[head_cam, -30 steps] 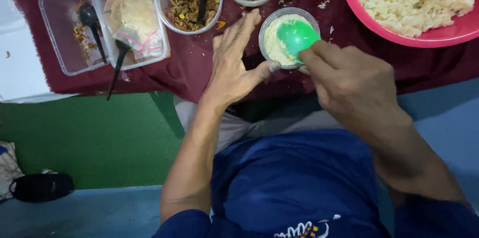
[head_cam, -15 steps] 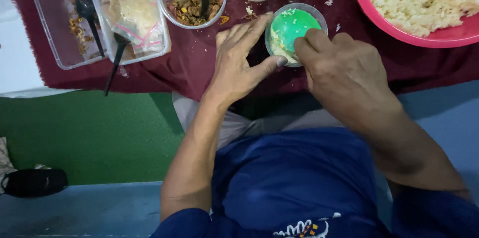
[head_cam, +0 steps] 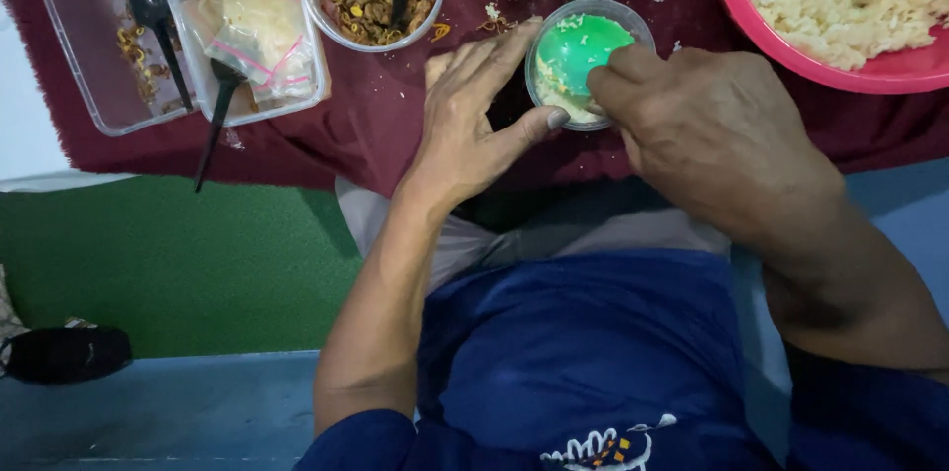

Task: Stirring a white substance in a small plastic container using a green spoon

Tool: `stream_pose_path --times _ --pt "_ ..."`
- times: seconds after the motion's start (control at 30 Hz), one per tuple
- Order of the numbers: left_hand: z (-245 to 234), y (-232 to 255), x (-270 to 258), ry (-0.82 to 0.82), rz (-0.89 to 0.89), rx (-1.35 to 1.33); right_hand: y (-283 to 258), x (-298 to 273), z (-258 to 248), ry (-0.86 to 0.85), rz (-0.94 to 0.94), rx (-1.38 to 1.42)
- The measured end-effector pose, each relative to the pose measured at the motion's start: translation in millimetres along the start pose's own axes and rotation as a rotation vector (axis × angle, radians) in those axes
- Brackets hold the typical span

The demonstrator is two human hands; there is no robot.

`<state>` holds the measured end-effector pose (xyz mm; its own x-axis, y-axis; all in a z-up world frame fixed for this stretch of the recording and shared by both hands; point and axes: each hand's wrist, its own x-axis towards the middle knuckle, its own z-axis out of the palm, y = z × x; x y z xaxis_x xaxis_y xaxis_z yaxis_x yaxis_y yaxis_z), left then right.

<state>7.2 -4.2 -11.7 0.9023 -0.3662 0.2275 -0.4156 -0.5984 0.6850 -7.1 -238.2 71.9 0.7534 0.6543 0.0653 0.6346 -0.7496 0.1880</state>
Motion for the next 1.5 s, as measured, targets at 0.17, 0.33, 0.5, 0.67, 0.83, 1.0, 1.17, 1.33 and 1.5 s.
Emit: stream_pose_path --times 0.17,0.33,0.5,0.67,0.83,1.0,1.17,1.33,1.5 --pt "2 -2 0 0.003 0.007 -0.005 3 0 0 -0.042 0.011 0.007" --pt "-2 1 -1 -0.001 -0.001 -0.017 6 -2 5 -0.007 -0.008 -0.007" --pt "-1 -1 -2 -0.001 0.002 -0.01 0 -6 9 0.055 0.002 -0.045" --pt "-2 1 -1 -0.014 -0.009 -0.017 -3 -9 11 0.105 0.018 -0.001" --pt "-2 2 0 0.013 -0.001 -0.005 -15 -8 24 0.421 0.064 0.219" --pt "-5 5 -1 -0.032 -0.015 -0.001 -24 -9 34 0.563 0.125 0.406" --pt "-3 1 -4 -0.001 -0.016 0.008 -24 3 31 0.614 0.124 0.38" --pt "0 0 -5 0.023 -0.046 0.017 -12 16 39 0.643 0.11 0.251" --pt "-2 2 -5 0.032 -0.101 0.021 -12 13 29 0.666 0.175 0.275"
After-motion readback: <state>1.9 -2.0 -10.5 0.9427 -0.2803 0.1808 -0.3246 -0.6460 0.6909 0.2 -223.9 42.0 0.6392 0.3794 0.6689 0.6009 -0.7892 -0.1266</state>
